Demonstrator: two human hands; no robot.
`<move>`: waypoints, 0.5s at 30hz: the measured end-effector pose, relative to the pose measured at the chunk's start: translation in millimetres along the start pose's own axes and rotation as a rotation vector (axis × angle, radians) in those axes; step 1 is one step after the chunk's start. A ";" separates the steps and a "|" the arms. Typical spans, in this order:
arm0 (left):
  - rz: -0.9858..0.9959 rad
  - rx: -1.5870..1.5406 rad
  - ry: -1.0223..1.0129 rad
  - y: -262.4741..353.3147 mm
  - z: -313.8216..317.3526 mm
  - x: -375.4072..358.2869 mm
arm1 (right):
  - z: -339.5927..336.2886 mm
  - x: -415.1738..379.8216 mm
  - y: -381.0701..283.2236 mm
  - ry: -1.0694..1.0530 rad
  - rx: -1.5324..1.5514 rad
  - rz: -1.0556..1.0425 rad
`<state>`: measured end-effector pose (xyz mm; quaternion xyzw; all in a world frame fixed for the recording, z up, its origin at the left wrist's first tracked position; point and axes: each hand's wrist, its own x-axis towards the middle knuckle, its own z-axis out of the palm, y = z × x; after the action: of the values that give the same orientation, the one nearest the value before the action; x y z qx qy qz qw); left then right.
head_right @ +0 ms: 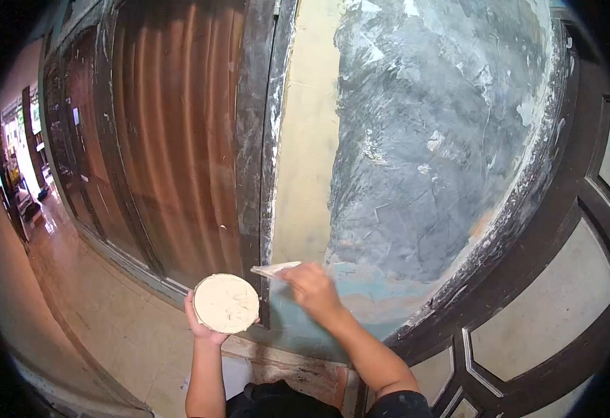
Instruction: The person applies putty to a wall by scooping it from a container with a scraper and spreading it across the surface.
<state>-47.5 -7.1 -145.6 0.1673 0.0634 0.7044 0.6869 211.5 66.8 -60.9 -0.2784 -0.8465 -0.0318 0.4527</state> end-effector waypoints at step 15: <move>0.029 -0.263 0.219 0.3 -40.6 8.5 | 72.7 -71.6 107.8 -0.202 -0.341 0.543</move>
<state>-60.9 7.0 -182.2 -0.0007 0.0428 0.7305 0.6816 242.2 148.3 -181.2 -0.5671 -0.7645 -0.0236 0.3055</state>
